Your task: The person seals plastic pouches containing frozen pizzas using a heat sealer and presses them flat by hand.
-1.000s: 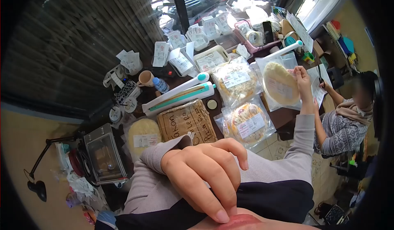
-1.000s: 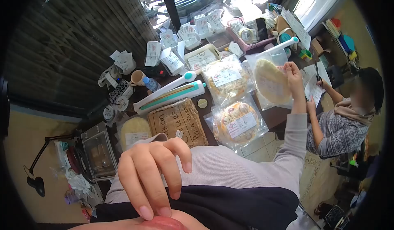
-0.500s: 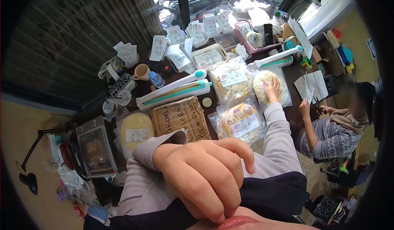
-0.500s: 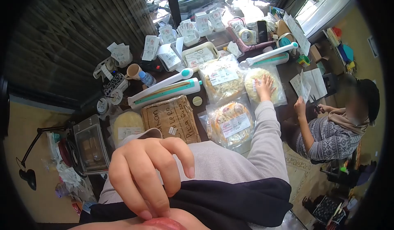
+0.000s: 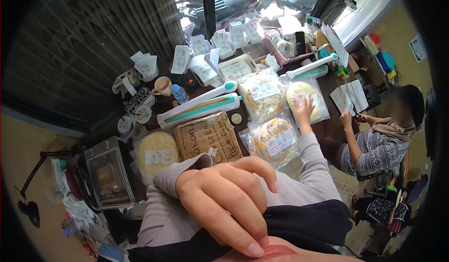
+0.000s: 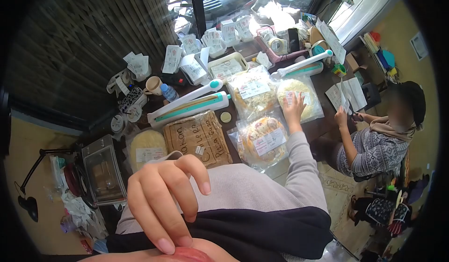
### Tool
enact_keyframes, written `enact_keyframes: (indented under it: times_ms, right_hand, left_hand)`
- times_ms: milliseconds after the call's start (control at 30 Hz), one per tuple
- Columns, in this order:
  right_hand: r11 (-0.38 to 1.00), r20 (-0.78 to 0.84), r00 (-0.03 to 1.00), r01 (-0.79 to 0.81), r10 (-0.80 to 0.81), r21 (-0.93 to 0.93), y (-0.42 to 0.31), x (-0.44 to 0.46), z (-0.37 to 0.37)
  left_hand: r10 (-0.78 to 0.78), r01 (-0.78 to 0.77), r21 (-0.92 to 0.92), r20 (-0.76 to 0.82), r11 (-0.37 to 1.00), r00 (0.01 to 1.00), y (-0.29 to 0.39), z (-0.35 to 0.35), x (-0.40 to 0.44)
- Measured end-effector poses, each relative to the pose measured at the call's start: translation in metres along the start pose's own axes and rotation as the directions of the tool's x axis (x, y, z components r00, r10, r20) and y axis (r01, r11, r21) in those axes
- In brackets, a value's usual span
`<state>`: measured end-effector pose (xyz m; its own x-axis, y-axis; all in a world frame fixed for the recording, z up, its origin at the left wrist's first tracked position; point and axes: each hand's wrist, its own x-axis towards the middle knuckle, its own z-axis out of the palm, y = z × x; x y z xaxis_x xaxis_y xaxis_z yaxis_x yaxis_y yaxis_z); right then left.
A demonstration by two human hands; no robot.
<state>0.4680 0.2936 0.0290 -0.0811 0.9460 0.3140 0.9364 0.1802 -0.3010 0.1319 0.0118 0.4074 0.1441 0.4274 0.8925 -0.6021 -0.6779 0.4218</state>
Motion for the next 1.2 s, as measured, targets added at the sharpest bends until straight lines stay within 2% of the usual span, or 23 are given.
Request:
enact_keyframes:
  times_ms: [200,367,567,833,1200]
  right_hand:
    - [0.963,0.013,0.984,0.171,-0.178,0.209,-0.092,-0.064,-0.018]
    - [0.857,0.042,0.929,0.322,-0.369,0.403,-0.202,-0.107,-0.047]
    - [0.732,-0.003,0.84,0.474,-0.542,0.49,-0.309,-0.141,-0.068]
    - [0.664,0.063,0.767,0.508,-0.639,0.548,-0.393,-0.202,-0.064]
    - [0.684,0.128,0.761,0.479,-0.636,0.55,-0.443,-0.264,-0.059]
  left_hand:
    - [-0.012,0.015,-0.098,0.022,0.995,1.0,0.039,0.003,-0.016]
    - [-0.04,0.04,-0.131,0.0,0.991,0.999,0.085,0.014,-0.027]
    - [-0.021,0.023,-0.143,0.015,0.989,1.0,0.142,0.019,-0.042]
    - [0.027,-0.023,-0.112,0.033,0.993,0.999,0.21,0.016,-0.068]
    - [0.002,0.006,-0.108,0.074,0.994,0.997,0.272,0.003,-0.098]
